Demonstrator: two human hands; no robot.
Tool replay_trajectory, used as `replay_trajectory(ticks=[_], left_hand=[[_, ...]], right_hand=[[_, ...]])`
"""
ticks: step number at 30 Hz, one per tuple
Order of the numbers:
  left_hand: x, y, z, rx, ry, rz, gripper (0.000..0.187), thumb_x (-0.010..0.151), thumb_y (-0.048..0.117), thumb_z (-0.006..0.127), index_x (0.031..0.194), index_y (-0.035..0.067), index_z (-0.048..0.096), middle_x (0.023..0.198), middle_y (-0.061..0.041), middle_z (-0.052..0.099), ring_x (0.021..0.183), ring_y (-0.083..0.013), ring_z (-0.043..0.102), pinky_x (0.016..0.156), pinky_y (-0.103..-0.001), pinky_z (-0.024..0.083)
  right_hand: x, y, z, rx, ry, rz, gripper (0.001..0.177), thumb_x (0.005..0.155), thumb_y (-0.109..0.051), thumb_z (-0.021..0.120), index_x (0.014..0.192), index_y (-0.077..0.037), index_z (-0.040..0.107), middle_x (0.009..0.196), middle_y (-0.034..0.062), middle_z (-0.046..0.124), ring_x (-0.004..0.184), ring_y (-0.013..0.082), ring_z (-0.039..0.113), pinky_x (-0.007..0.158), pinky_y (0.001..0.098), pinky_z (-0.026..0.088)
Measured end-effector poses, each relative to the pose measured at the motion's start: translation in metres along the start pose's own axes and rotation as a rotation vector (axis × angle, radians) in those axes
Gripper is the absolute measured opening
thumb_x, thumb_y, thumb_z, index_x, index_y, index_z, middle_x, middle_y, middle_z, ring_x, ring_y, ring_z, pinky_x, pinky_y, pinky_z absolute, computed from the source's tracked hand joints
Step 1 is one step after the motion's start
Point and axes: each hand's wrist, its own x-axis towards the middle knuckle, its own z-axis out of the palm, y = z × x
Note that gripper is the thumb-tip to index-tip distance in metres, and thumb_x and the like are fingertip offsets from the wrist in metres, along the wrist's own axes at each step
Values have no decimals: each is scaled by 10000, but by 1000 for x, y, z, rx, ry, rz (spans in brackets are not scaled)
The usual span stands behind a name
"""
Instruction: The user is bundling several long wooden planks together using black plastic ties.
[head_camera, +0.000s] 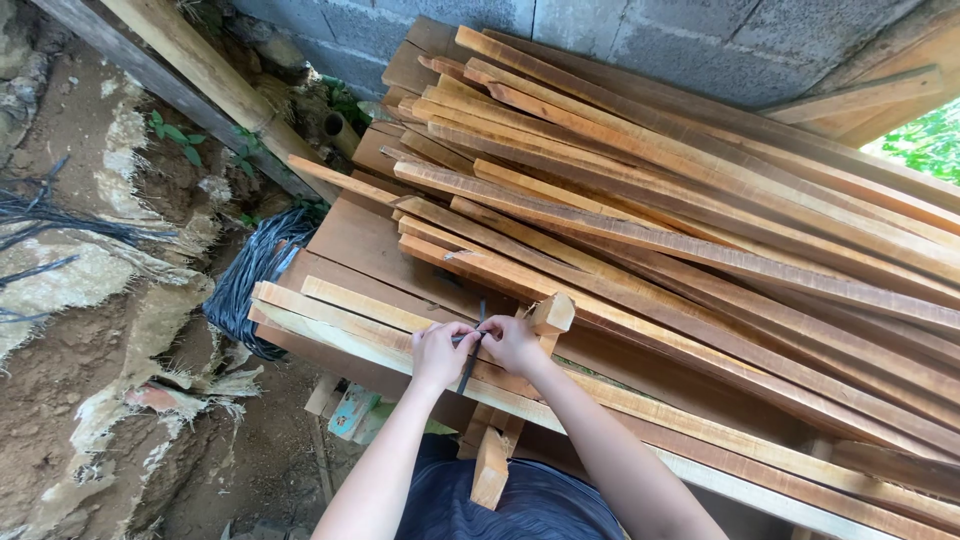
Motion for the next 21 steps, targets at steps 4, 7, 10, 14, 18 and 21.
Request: replay_trajectory(ticks=[4,7,10,14,18,21], left_hand=[[-1,3,-7,-37,-11,8,156,932,474,684,976,344,760,986,76,776,1110,-171,659,1097,-420,331],[-6,3,-6,-50,-20,18,144,933,449,695,982,330,761,998,63,777,1132,-169,648,1117,-437,301],[1,-2,-5,-57,-22,23,138,934,446,700,984,333,761,1000,68,782,1137,-165,648,1116,-430,302],[7,-1,-11,-69,-58,-23,163,916,485,695,963,351,775,937,67,780,1074,-177,676,1013,-380,402],[14,-3,-3,-283,-157,-161,139,827,371,764,911,275,819,872,-50,793,952,-275,729,850,-359,517],[15,3,-8,-519,-217,-349,197,835,284,721,968,182,824,800,3,790,572,-75,623,602,-200,411]], right_hand=[[4,2,-2,-23,-21,5,177,810,-185,690,955,-181,792,824,69,728,857,241,712,779,356,565],[8,5,-10,-145,-77,-109,67,795,-177,676,829,-151,727,778,64,670,935,306,662,855,389,552],[13,13,-15,-147,-242,-149,120,806,-194,678,833,-83,717,1046,85,667,1055,346,613,949,431,511],[-5,0,-23,53,-207,-175,112,849,-85,666,917,-26,734,1079,156,704,999,333,684,835,394,565],[-22,-17,-21,74,-31,-144,126,864,-105,758,987,-92,781,1075,67,732,957,241,731,766,312,634],[-28,-29,-24,12,182,-442,439,862,-105,756,1288,-202,716,954,80,704,851,289,718,730,432,622]])
